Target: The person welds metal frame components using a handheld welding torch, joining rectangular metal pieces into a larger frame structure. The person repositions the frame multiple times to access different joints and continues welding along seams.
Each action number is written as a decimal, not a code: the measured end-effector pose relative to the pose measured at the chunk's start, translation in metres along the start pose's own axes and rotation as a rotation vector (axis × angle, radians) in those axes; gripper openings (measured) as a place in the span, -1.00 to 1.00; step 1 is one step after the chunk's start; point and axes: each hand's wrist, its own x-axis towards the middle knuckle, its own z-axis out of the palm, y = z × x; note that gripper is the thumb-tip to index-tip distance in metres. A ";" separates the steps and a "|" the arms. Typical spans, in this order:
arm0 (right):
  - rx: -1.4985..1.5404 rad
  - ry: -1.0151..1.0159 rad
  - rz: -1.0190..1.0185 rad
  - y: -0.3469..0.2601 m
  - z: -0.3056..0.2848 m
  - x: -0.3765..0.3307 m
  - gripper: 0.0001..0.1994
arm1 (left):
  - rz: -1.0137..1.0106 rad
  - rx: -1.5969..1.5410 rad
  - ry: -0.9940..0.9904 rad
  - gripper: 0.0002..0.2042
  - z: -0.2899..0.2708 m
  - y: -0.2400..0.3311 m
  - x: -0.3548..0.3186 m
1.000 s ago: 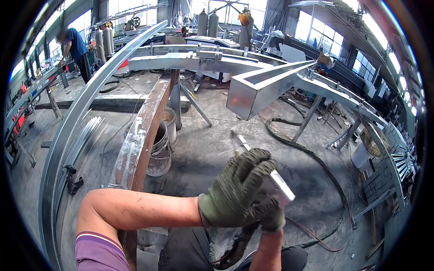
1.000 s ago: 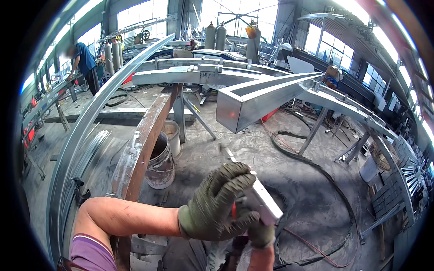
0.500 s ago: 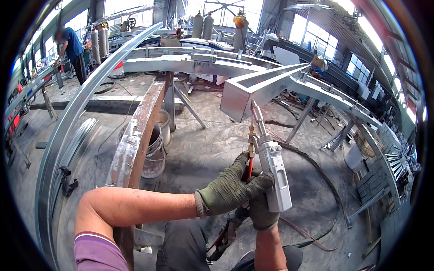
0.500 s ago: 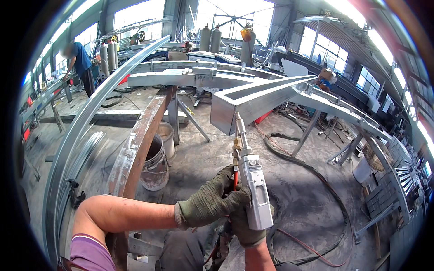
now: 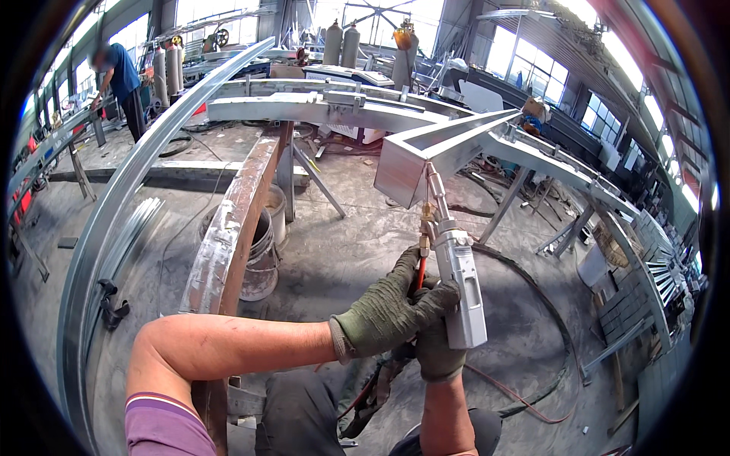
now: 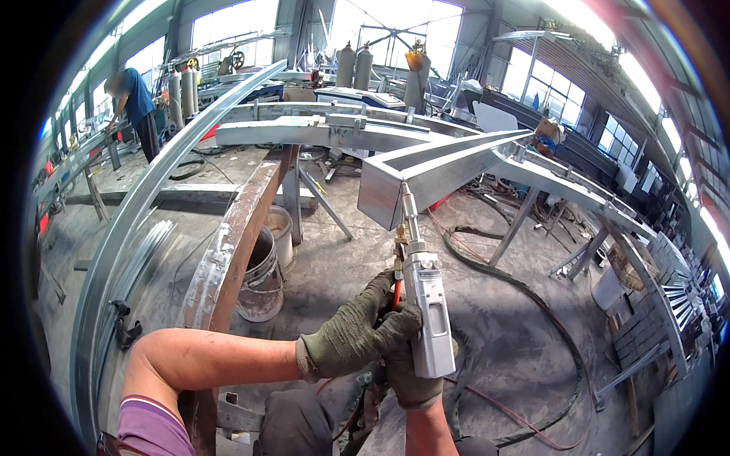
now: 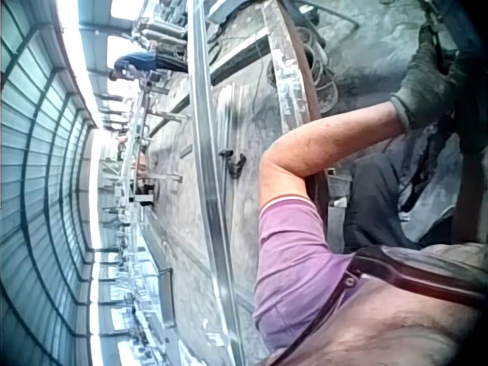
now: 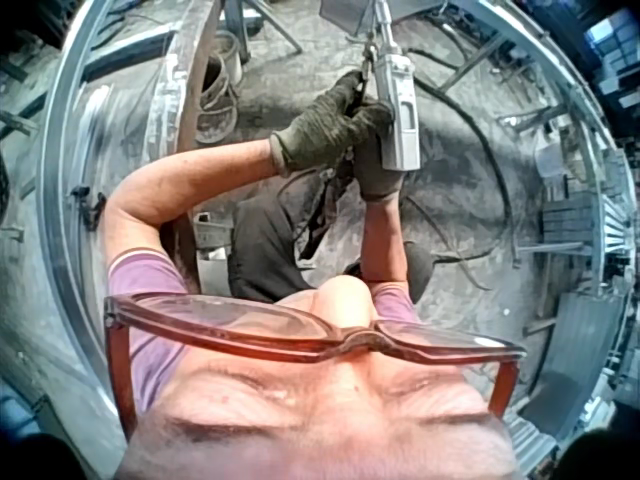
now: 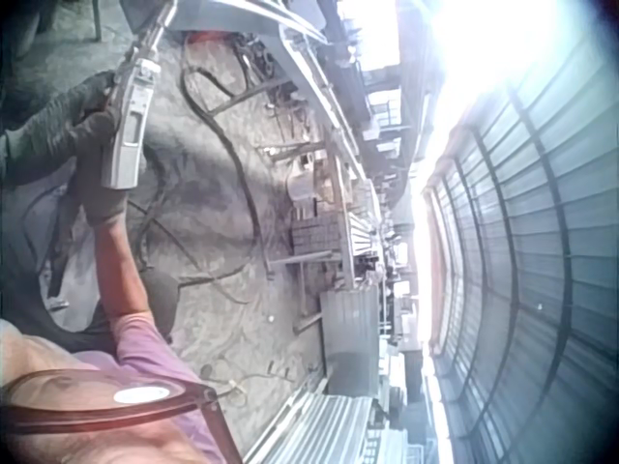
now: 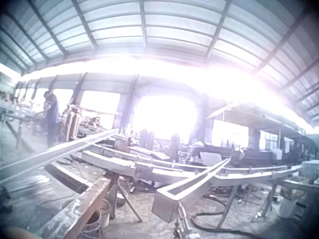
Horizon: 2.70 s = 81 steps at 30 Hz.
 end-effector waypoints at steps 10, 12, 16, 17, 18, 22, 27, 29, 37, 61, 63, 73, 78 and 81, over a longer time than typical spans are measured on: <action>-0.121 0.063 -0.083 0.001 0.004 0.004 -0.77 | -0.040 -0.004 -0.003 -0.41 -0.002 0.004 -0.001; -0.206 0.093 -0.088 -0.003 0.006 0.008 -0.82 | -0.046 -0.074 0.046 -0.50 -0.008 -0.001 0.005; -0.327 0.141 -0.101 -0.011 0.011 0.012 -0.89 | 0.232 0.539 0.428 -0.40 -0.044 -0.015 0.028; -0.342 0.165 -0.130 -0.008 0.009 0.012 -0.90 | 0.332 0.738 0.528 -0.35 -0.053 -0.011 0.039; -0.388 0.173 -0.144 -0.002 0.007 0.009 -0.88 | 0.393 0.863 0.563 -0.31 -0.069 -0.009 0.053; -0.325 0.163 -0.210 -0.007 0.012 0.011 -0.88 | 0.500 1.107 0.664 -0.14 -0.117 0.013 0.096; -0.304 0.173 -0.206 -0.009 0.012 0.013 -0.89 | 0.697 1.296 0.618 -0.14 -0.139 0.037 0.112; -0.290 0.147 -0.125 -0.013 0.011 0.014 -0.90 | 0.733 1.488 0.593 -0.15 -0.141 0.044 0.105; -0.385 0.092 -0.162 0.004 0.001 0.007 -0.88 | 0.870 1.436 0.451 -0.41 -0.137 0.037 0.101; -0.310 0.158 -0.113 -0.003 0.013 0.007 -0.89 | 0.857 1.421 0.323 -0.53 -0.117 0.006 0.077; -0.299 0.161 -0.085 -0.005 0.014 0.008 -0.90 | 0.869 1.420 0.303 -0.52 -0.117 0.005 0.078; -0.354 0.142 -0.222 0.000 0.013 0.012 -0.92 | 0.897 1.394 0.270 -0.48 -0.119 0.005 0.080; -0.347 0.147 -0.187 0.001 0.013 0.010 -0.93 | 0.886 1.409 0.272 -0.46 -0.120 0.004 0.080; -0.344 0.157 -0.107 -0.001 0.014 0.008 -0.93 | 0.888 1.421 0.280 -0.46 -0.120 0.003 0.080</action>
